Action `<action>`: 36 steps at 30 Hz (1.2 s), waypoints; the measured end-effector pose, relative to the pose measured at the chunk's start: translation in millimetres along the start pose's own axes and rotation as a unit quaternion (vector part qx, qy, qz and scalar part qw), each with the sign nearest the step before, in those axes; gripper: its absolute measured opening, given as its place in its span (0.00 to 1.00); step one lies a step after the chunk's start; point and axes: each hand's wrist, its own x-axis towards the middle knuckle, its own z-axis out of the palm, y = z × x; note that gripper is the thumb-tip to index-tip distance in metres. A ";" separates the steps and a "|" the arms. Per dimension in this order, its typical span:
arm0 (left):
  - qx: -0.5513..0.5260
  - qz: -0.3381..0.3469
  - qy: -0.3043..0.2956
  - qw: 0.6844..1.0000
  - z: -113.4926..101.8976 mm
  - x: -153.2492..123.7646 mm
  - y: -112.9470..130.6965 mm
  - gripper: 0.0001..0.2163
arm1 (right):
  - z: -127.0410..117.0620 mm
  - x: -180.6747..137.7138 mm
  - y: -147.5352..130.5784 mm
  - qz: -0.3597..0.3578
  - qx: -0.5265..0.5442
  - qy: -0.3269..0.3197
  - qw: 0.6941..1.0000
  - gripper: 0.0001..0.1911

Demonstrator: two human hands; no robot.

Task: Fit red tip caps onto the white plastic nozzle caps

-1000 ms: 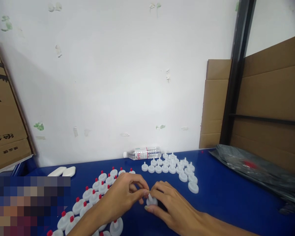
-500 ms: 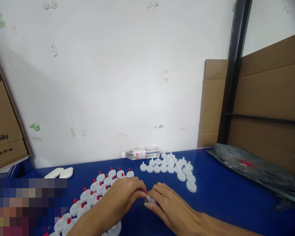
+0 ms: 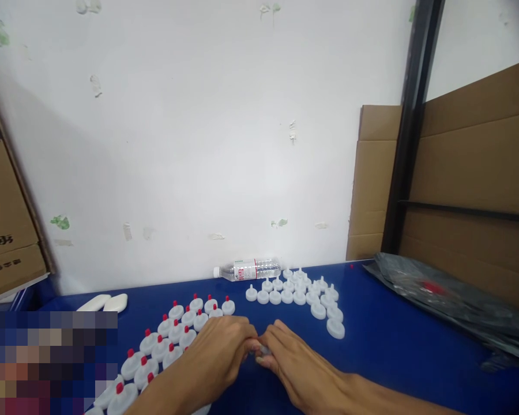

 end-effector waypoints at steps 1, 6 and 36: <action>0.003 -0.002 -0.001 1.000 0.4 -0.6 1.6 0.15 | 0.8 -0.3 1.0 -0.001 0.000 0.003 1.000 0.07; 0.026 -0.013 -0.005 1.000 9.2 -2.2 10.6 0.11 | 2.0 -0.7 3.7 -0.009 0.024 0.017 1.000 0.12; -0.092 -0.141 0.113 0.979 -46.5 4.5 -11.0 0.16 | -14.4 0.8 -17.0 0.085 0.018 0.047 0.995 0.36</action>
